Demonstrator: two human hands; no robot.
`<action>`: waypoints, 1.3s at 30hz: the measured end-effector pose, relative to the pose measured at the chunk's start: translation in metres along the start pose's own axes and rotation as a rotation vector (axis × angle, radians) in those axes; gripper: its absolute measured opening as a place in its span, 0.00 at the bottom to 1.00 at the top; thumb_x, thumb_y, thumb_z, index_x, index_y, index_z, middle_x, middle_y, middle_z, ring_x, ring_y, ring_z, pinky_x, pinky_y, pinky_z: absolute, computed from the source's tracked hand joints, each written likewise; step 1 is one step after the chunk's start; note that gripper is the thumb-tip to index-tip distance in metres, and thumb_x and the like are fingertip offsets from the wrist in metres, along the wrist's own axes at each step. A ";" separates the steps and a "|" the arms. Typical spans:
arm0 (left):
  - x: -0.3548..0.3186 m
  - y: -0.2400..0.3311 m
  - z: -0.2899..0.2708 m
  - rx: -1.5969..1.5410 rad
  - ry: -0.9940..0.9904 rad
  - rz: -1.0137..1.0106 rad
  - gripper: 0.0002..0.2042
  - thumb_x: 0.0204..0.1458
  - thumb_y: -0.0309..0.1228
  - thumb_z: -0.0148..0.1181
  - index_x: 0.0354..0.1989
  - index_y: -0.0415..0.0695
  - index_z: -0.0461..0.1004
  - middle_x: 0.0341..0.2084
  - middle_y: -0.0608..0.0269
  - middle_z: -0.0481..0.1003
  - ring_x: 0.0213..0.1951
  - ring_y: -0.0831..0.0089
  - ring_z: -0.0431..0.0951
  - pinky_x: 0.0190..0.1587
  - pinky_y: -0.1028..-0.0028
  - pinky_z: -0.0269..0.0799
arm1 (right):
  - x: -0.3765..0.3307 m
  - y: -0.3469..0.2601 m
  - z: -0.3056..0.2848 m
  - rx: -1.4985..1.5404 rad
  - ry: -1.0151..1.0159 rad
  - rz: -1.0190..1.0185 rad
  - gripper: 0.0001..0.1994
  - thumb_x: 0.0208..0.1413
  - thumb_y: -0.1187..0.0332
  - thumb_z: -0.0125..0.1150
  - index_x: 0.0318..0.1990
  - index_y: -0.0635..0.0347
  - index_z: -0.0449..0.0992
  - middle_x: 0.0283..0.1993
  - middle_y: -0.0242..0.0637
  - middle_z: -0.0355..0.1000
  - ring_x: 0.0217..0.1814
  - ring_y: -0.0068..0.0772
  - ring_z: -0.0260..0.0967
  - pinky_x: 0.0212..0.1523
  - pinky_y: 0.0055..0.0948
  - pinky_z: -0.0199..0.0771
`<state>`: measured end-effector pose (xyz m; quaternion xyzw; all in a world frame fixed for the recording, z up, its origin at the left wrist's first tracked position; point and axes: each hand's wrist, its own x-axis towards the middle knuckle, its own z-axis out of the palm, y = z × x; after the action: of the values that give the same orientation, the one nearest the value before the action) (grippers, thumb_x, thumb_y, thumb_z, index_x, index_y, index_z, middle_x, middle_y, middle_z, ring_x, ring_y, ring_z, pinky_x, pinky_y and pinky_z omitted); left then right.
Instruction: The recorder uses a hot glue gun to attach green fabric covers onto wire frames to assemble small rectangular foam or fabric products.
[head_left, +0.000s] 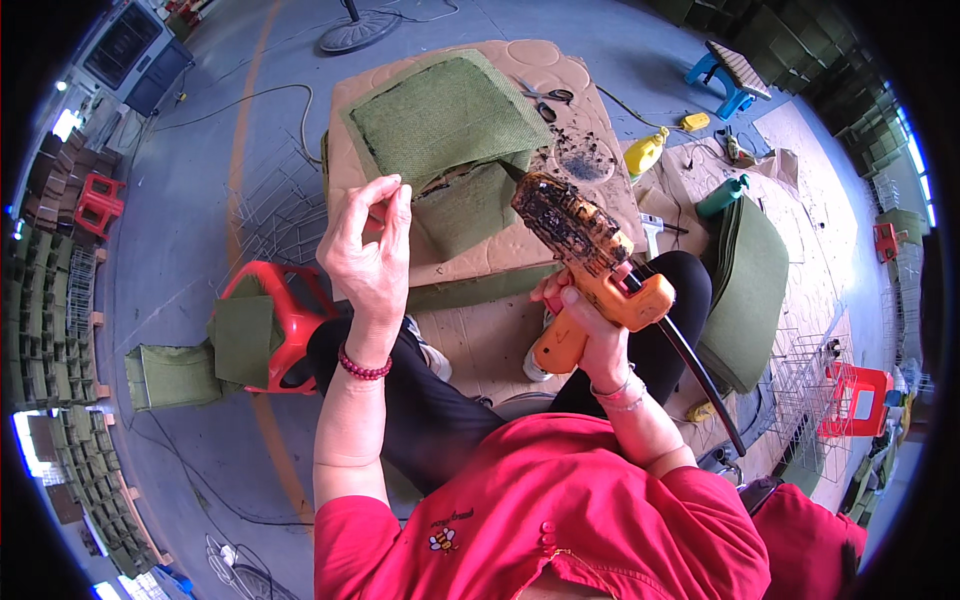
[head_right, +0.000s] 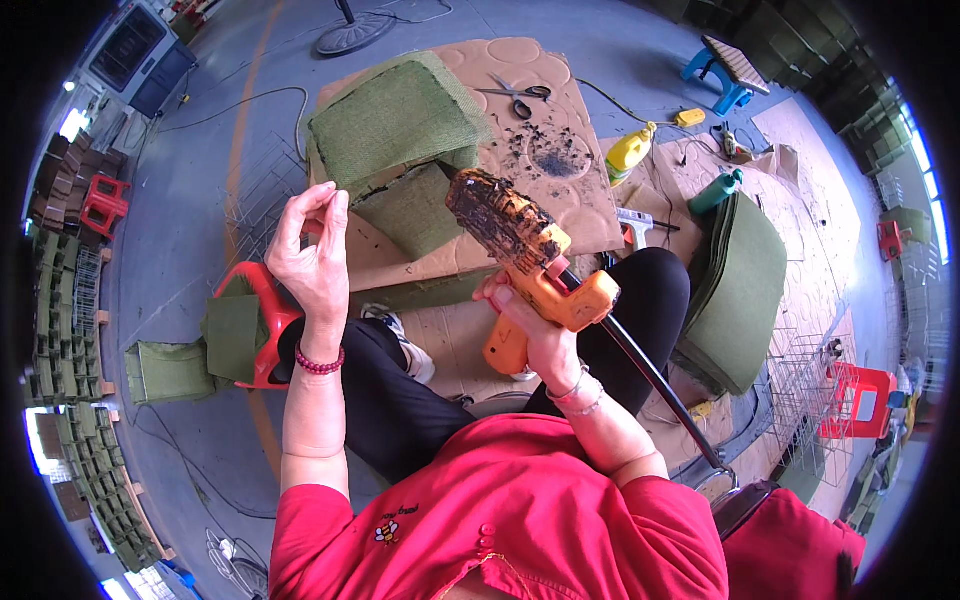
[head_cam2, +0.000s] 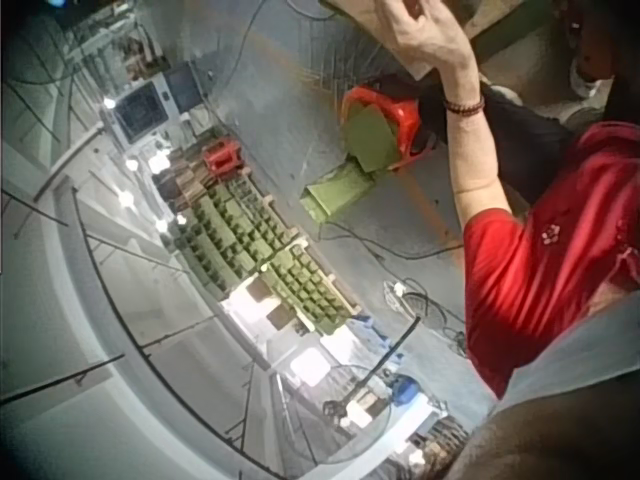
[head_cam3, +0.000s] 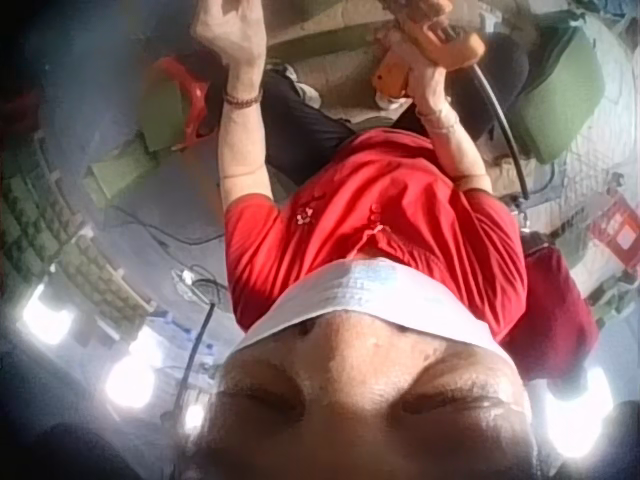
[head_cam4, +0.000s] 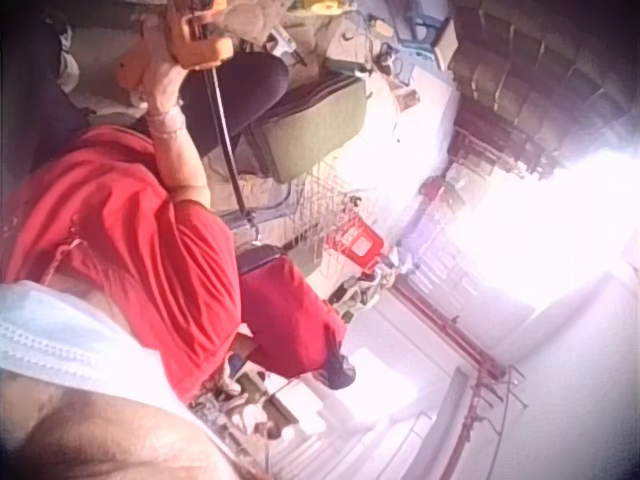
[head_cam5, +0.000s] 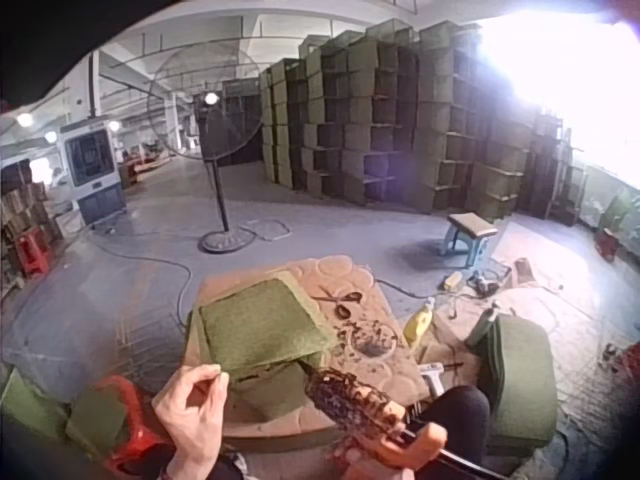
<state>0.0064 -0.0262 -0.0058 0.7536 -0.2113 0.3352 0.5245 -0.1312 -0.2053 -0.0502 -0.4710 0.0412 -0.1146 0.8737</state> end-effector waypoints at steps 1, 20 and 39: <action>0.000 0.000 0.000 0.000 0.003 -0.004 0.06 0.48 0.20 0.65 0.35 0.37 0.77 0.27 0.66 0.77 0.27 0.82 0.73 0.32 0.81 0.69 | 0.000 -0.001 0.000 -0.014 0.009 -0.003 0.10 0.56 0.73 0.53 0.44 0.65 0.66 0.38 0.40 0.67 0.46 0.37 0.67 0.52 0.35 0.65; 0.010 -0.009 0.011 0.130 0.054 0.249 0.10 0.43 0.21 0.69 0.34 0.40 0.78 0.23 0.65 0.76 0.22 0.80 0.69 0.26 0.79 0.67 | 0.016 -0.004 -0.011 -0.010 0.081 -0.164 0.07 0.57 0.76 0.52 0.43 0.66 0.67 0.35 0.37 0.66 0.39 0.32 0.67 0.47 0.34 0.70; 0.008 -0.014 0.026 -0.019 0.123 0.112 0.08 0.43 0.26 0.69 0.31 0.44 0.78 0.25 0.66 0.78 0.26 0.75 0.77 0.28 0.78 0.73 | 0.022 -0.011 -0.015 -0.049 0.107 -0.207 0.09 0.56 0.78 0.52 0.45 0.67 0.66 0.36 0.38 0.66 0.40 0.36 0.67 0.48 0.41 0.71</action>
<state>0.0285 -0.0447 -0.0148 0.7135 -0.2235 0.4078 0.5241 -0.1142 -0.2286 -0.0491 -0.4872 0.0419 -0.2281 0.8419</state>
